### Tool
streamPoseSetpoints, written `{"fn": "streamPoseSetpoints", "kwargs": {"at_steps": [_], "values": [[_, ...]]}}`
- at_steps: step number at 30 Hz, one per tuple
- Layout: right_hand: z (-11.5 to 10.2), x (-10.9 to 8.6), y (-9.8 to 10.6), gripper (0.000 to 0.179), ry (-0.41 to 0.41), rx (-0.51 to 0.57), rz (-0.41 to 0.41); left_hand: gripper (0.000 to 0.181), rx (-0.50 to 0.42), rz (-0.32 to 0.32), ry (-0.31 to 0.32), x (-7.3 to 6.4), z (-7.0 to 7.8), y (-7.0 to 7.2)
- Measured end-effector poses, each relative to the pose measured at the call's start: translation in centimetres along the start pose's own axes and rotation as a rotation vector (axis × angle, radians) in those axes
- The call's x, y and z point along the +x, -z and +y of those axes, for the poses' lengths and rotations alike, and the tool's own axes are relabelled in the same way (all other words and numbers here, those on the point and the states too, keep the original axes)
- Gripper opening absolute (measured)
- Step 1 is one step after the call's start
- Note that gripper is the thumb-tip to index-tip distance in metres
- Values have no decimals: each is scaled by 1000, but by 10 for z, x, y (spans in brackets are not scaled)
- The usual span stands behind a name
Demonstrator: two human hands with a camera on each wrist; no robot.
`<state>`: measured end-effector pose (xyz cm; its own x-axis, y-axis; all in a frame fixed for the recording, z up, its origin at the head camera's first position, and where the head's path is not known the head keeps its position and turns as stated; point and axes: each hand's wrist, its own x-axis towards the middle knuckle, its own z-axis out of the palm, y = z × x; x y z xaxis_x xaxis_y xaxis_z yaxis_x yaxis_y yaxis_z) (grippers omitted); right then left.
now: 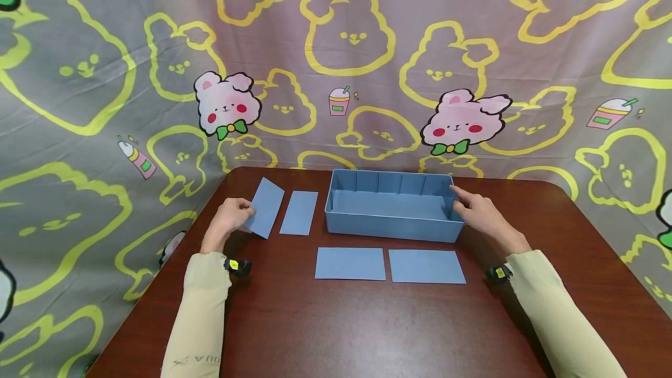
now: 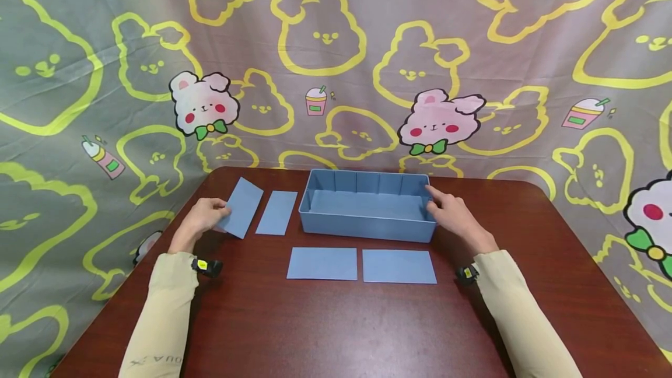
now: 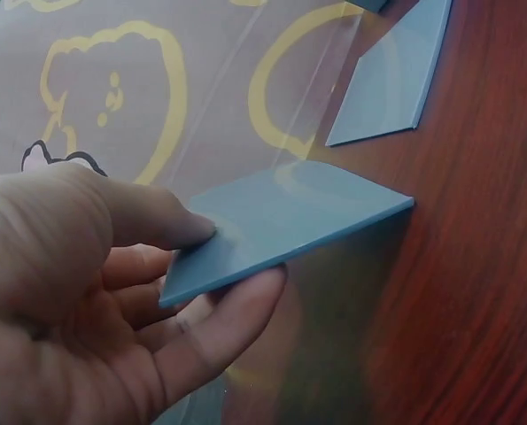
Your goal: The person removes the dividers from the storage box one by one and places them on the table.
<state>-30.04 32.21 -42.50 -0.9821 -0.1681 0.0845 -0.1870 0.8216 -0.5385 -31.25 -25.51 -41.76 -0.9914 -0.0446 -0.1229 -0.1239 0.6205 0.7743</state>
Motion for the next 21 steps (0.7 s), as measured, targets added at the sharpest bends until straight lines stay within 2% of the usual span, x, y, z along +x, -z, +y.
{"fn": "streamPoseSetpoints", "kwargs": {"at_steps": [6, 11, 21], "values": [[-2, 0, -1, 57, 3, 3, 1, 38, -30, 0, 21, -1, -6, 1], [-3, 0, 0, 57, -1, 0, 1, 38, -17, 12, 46, -1, -11, 3], [-2, -3, 0, 57, -5, -2, 4, 36, 141, 14, 84, 0, -15, 4]]}}
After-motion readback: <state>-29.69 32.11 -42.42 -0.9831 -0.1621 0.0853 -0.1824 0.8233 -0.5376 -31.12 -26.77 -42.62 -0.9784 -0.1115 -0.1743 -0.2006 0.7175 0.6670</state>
